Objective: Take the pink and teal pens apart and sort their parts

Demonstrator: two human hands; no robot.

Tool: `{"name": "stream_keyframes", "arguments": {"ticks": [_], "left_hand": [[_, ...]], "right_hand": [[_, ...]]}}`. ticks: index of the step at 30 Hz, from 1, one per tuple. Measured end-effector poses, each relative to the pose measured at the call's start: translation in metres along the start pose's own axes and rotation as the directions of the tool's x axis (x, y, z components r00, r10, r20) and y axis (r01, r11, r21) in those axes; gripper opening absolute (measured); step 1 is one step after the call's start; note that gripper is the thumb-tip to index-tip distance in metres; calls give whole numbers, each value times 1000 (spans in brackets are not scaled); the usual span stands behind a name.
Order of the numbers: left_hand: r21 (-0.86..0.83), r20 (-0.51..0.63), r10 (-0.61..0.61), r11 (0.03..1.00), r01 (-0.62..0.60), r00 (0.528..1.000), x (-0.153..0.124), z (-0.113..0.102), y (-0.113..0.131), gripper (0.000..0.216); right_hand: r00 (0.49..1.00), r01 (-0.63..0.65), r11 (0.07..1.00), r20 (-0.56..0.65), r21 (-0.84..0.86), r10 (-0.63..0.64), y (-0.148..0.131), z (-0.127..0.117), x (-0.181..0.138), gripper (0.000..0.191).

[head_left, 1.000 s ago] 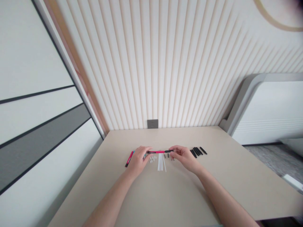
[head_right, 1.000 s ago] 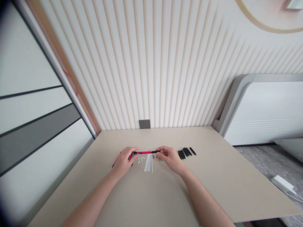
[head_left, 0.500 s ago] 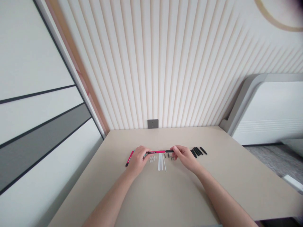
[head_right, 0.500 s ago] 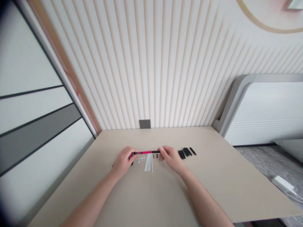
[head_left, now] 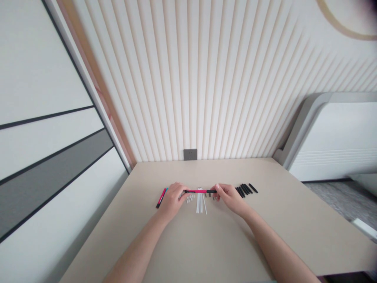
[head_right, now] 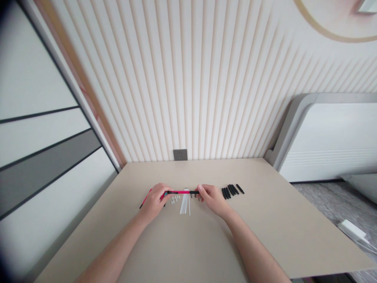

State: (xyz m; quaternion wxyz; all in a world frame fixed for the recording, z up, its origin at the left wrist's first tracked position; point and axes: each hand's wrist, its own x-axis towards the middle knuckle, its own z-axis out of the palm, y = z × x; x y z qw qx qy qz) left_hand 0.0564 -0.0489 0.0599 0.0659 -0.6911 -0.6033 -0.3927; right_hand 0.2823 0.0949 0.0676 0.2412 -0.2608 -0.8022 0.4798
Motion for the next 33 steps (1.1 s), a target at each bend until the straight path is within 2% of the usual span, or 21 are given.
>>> {"name": "stream_keyframes", "arguments": {"ticks": [2, 4, 7, 11, 13, 17, 21, 25, 27, 31, 33], "left_hand": [[-7, -1, -9, 1000, 9, 1000, 0, 0, 0, 7], [-15, 0, -14, 1000, 14, 1000, 0, 0, 0, 7], [-22, 1, -10, 1000, 10, 1000, 0, 0, 1, 6], [-14, 0, 14, 1000, -14, 1000, 0, 0, 3, 6], [-7, -4, 11, 1000, -11, 1000, 1, -1, 4, 6], [-2, -18, -25, 1000, 25, 1000, 2, -4, 5, 7], [-12, -14, -28, 1000, 28, 1000, 2, -5, 4, 5], [-17, 10, 3, 1000, -3, 1000, 1, -3, 3, 5], [-20, 16, 6, 1000, -6, 1000, 1, -2, 2, 5], [-9, -8, -13, 1000, 13, 1000, 1, -2, 2, 5], [-4, -14, -25, 1000, 25, 1000, 1, -2, 2, 4]], "right_hand": [[998, 64, 998, -3, -10, -64, -3, -4, -1, 38], [995, 101, 995, -7, -17, -101, -7, -7, -2, 34], [995, 94, 995, -12, -36, -94, -9, -6, -4, 31], [1000, 12, 999, 8, -47, -12, -3, -2, -3, 58], [1000, -8, 1000, -3, -28, 8, -1, -2, -2, 62], [996, 84, 996, -35, -37, -86, -6, -7, -3, 39], [995, 102, 992, -6, -74, -103, -10, -9, -5, 33], [999, 38, 998, 39, -59, -36, -6, -5, -4, 58], [1000, 11, 999, 21, -36, -10, -4, -4, -3, 63], [995, 91, 994, -40, -65, -94, -5, -7, -3, 40], [992, 116, 989, -48, -87, -121, -7, -9, -3, 35]]}}
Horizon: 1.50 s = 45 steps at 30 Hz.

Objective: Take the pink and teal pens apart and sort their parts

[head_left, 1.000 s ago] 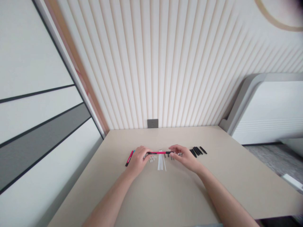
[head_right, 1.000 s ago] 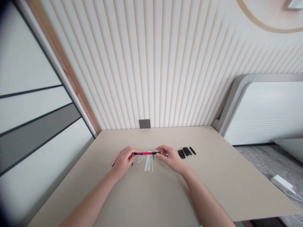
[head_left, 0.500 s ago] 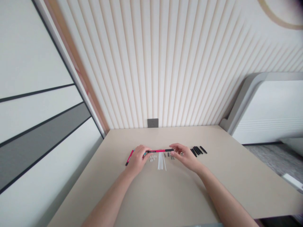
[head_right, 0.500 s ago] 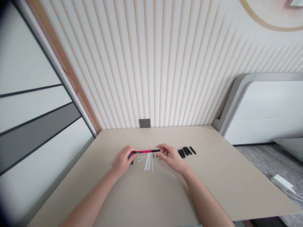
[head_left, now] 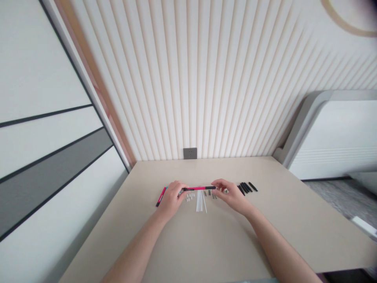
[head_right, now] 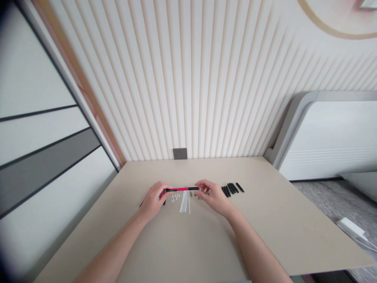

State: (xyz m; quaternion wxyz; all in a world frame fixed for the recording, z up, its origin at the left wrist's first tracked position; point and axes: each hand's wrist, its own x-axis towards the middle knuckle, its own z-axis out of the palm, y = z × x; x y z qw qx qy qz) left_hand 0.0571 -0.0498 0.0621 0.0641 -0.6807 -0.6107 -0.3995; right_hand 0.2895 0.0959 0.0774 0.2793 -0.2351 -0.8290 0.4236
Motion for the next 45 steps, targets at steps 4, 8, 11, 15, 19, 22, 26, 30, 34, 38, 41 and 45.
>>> {"name": "stream_keyframes", "arguments": {"ticks": [4, 8, 11, 15, 19, 22, 26, 30, 34, 38, 41, 45], "left_hand": [[-4, 17, 8, 1000, -8, 1000, -1, 1, -1, 4], [2, 33, 24, 1000, -25, 999, 0, 0, -1, 3], [11, 11, 6, 1000, -6, 1000, 0, 0, 0, 4], [15, 1, 9, 1000, -9, 1000, 0, 0, -1, 4], [21, 14, 33, 999, -33, 999, -1, 1, -3, 5], [28, 29, 38, 999, -39, 999, 0, 0, -1, 5], [41, 36, 33, 999, -35, 999, 1, -2, 2, 6], [57, 49, 47, 997, -50, 998, 3, -2, 2, 13], [58, 33, 24, 998, -26, 999, 3, -2, 0, 13], [47, -19, -8, 999, 8, 1000, 3, -1, -3, 11], [44, -24, -23, 999, 24, 999, 2, -1, -3, 10], [41, -20, -21, 999, 22, 1000, 2, -1, -4, 10]], "right_hand": [[999, 7, 1000, 40, -26, -6, -1, 0, -1, 38], [997, -47, 998, 66, -32, 49, 2, 3, 0, 53], [1000, -13, 999, 14, -45, 13, 2, 2, 0, 36], [999, 37, 998, -5, -56, -38, 0, -1, -1, 28], [998, 59, 995, 27, -85, -57, -1, -2, -2, 28], [994, 92, 989, 71, -114, -84, -1, -1, -2, 30], [997, 80, 988, -4, -132, -81, 0, 1, -1, 28], [996, 65, 988, -52, -138, -73, 1, 3, 0, 28], [997, 50, 989, -57, -136, -58, 4, 1, 2, 27], [997, 47, 953, -39, -299, -62, 13, -8, 3, 21], [999, 43, 890, 10, -453, -43, 20, -15, 3, 15], [995, 68, 857, 93, -511, -24, 23, -17, 0, 7]]}}
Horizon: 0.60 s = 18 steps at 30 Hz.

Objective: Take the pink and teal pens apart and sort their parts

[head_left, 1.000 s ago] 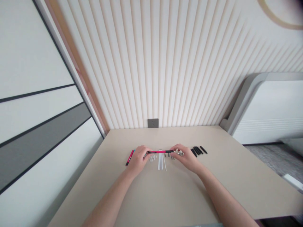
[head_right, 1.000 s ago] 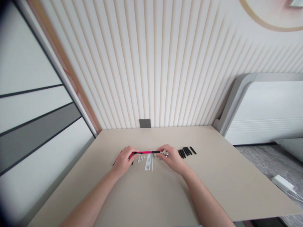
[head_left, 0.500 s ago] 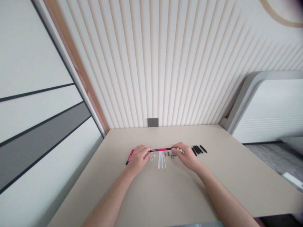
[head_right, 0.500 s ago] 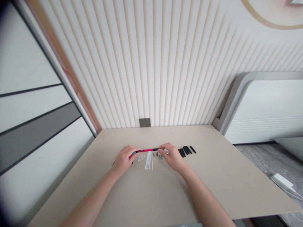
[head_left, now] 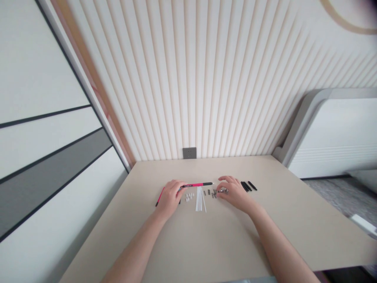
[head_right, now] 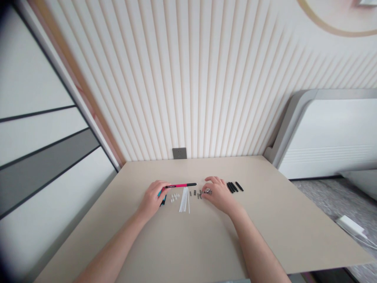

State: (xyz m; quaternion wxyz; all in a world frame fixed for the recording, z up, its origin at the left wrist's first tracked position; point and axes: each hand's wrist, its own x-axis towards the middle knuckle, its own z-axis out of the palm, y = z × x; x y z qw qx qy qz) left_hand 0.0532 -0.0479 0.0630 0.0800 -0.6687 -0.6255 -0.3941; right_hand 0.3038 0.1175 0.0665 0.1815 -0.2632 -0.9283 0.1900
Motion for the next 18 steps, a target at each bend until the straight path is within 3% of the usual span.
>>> {"name": "stream_keyframes", "arguments": {"ticks": [4, 9, 13, 18], "left_hand": [[6, -9, 7, 1000, -7, 1000, 0, 0, 0, 10], [13, -11, 15, 1000, -15, 1000, 0, 0, 0, 9], [16, -22, 19, 1000, -18, 1000, 0, 0, 0, 9], [14, -37, 29, 999, -29, 999, 0, -1, 1, 10]], "right_hand": [[999, 26, 1000, 34, 6, -26, -3, 2, 0, 6], [997, -11, 982, -69, 188, 24, -6, -1, 4, 13], [976, -97, 887, -133, 452, 175, -8, -2, 7, 24], [961, -114, 744, -117, 658, 251, -8, 1, 9, 31]]}}
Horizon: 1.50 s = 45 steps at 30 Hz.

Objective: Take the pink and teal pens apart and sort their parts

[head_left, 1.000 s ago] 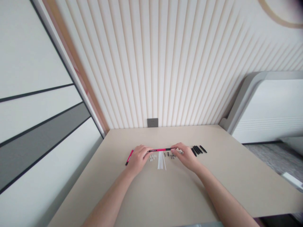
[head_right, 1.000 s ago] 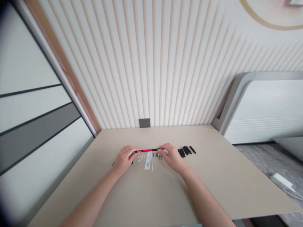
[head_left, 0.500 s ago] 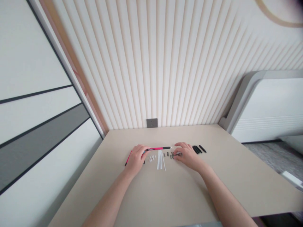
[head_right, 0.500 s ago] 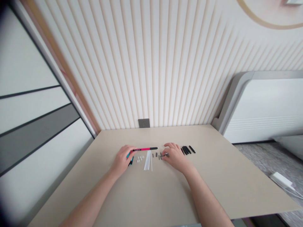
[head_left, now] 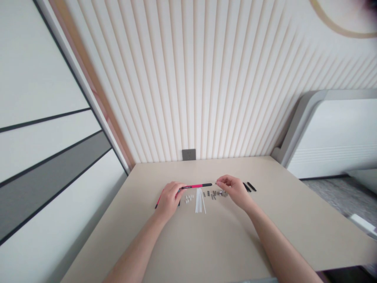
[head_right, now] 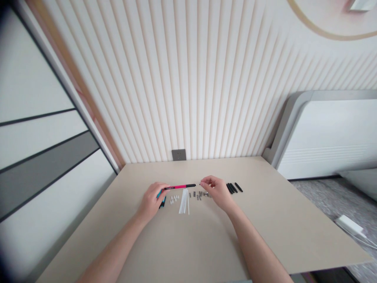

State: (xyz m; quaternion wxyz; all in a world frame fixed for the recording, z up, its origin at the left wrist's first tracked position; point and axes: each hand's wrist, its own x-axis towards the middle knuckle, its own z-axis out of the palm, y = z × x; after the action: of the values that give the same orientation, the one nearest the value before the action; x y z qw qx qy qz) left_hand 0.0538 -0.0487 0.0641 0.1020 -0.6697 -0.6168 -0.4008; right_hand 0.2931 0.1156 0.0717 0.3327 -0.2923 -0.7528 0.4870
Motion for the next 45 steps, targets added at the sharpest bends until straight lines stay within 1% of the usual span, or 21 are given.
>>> {"name": "stream_keyframes", "arguments": {"ticks": [3, 6, 12, 18, 22, 27, 33, 38, 40, 42, 44, 45], "left_hand": [[6, -9, 2, 1000, -2, 1000, 0, 0, 1, 10], [6, -5, -4, 1000, 4, 1000, 0, -1, 2, 9], [-14, -15, 2, 1000, -2, 1000, 0, 0, 2, 9], [-16, 4, 13, 1000, -13, 1000, -2, 3, 1, 8], [-12, -5, 10, 1000, -10, 1000, -2, 2, 1, 8], [-4, 13, 14, 1000, -14, 1000, -2, 2, 2, 8], [-4, -3, 1, 1000, -1, 1000, -1, 2, 2, 8], [1, 3, 14, 1000, -14, 1000, -1, 2, 2, 8], [1, 19, 21, 1000, -21, 1000, -1, 2, 2, 9], [-3, 36, 22, 1000, -22, 999, -1, 1, 3, 10], [-6, 38, 17, 1000, -17, 999, -1, 1, 3, 10], [-7, 32, 12, 1000, -11, 999, -1, 1, 3, 9]], "right_hand": [[999, -37, 994, 19, 101, 35, -1, 2, -1, 33], [998, -45, 985, 52, 169, 36, -3, 5, -3, 35], [996, -40, 973, 85, 226, 21, -4, 9, -4, 33], [997, -30, 957, 78, 288, 8, -4, 10, -4, 34], [997, -16, 970, 71, 244, -1, -4, 10, -5, 31], [996, -26, 981, 86, 194, 9, -3, 11, -6, 32], [988, -23, 989, 155, 149, -1, -4, 12, -6, 34], [991, -41, 996, 132, 78, 30, -5, 13, -7, 36], [992, -33, 999, 126, 18, 30, -7, 13, -7, 39], [991, -17, 999, 130, -39, 22, -7, 14, -8, 49], [991, -5, 998, 131, -61, 13, -7, 15, -7, 55], [992, -2, 998, 126, -57, 9, -6, 14, -7, 55]]}}
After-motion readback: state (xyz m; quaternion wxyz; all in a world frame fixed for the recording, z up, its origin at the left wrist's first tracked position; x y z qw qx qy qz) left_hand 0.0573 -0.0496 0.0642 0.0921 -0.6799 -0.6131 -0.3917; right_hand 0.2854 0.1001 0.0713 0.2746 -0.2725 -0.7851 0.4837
